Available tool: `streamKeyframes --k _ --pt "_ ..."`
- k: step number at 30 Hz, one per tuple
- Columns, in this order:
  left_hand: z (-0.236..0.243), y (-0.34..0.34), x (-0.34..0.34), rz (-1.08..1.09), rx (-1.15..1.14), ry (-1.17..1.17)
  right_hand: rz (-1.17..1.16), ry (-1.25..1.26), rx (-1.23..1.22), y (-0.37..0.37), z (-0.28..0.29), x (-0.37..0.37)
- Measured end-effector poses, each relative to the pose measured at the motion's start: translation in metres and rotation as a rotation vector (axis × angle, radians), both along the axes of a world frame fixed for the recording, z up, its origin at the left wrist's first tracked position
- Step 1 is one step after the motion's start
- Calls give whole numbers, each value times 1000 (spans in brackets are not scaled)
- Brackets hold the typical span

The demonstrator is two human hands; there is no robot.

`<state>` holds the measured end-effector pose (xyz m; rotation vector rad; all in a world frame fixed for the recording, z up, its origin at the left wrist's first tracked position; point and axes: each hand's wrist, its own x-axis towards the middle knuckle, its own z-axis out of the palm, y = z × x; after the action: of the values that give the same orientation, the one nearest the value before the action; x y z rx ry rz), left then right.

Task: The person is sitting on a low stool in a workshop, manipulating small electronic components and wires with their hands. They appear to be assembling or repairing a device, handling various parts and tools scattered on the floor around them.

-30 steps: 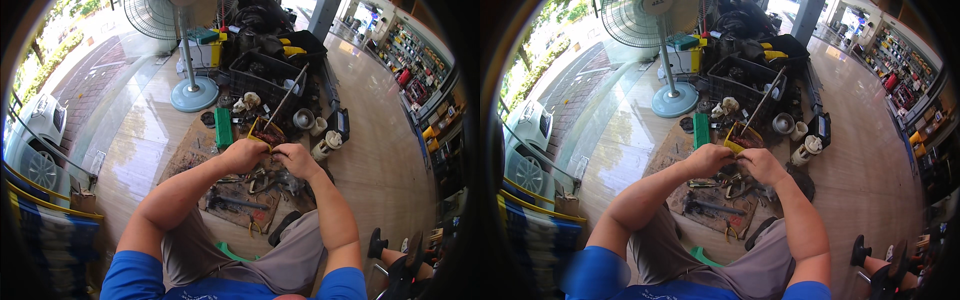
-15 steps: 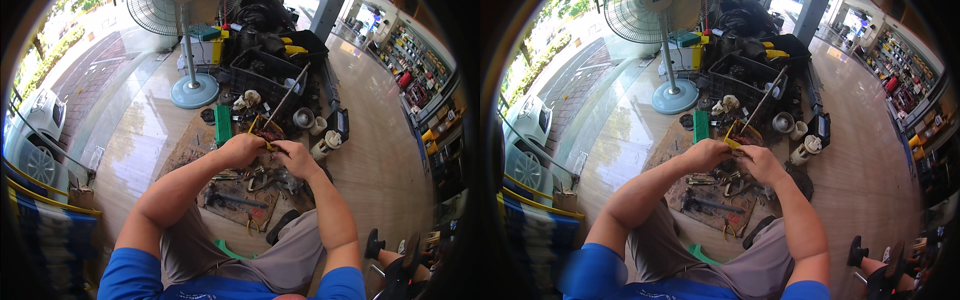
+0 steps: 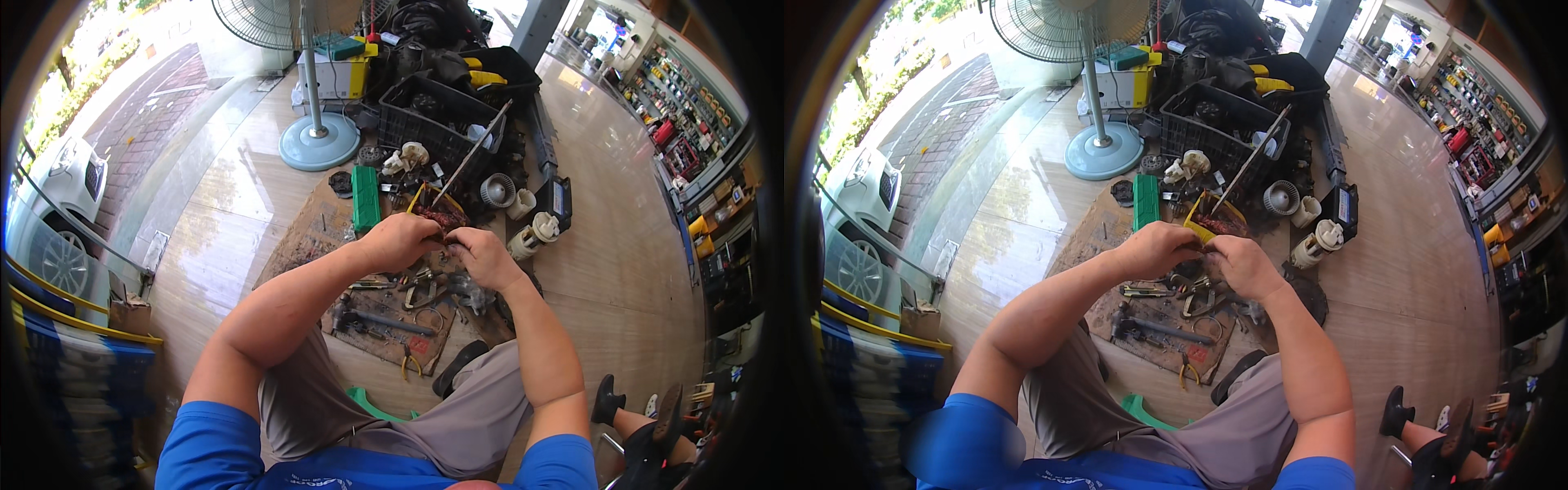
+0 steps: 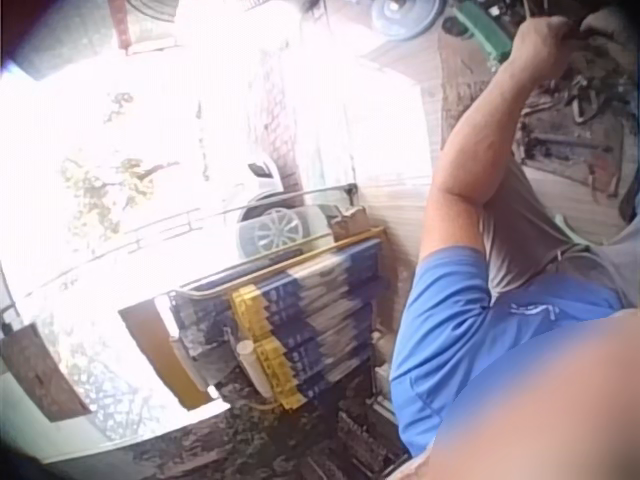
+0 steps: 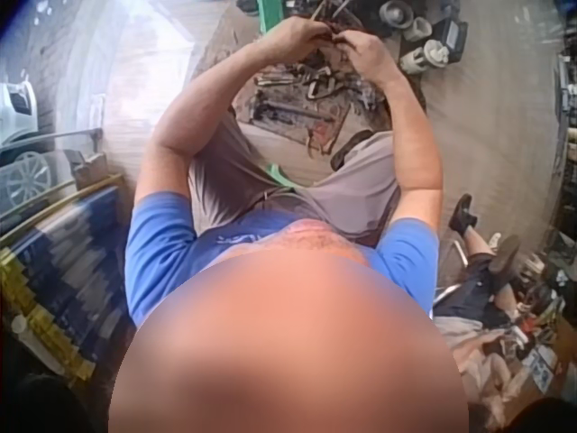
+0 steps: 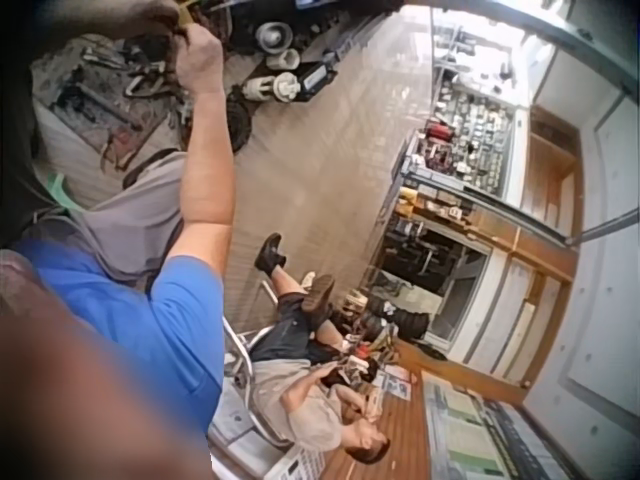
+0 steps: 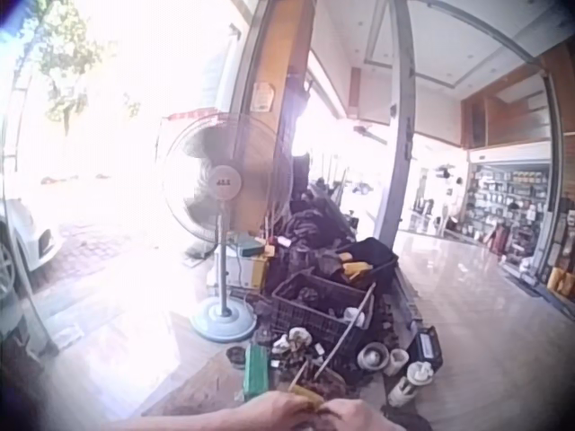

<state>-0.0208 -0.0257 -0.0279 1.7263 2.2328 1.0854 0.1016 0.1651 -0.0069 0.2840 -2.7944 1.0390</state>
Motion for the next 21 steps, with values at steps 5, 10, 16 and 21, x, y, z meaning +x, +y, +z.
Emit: streamKeyframes --k 5,10,16,21 --pt "-6 0 -2 -93 89 -11 38 -59 70 -1 5 0" --pt "-4 -1 -2 -32 38 48 9 -1 15 -5 -4 0" --pt "-3 -3 0 -13 -3 61 -18 -69 25 -3 -6 -2" --pt "-6 -3 -1 -27 8 39 4 -51 16 -2 -6 -1"
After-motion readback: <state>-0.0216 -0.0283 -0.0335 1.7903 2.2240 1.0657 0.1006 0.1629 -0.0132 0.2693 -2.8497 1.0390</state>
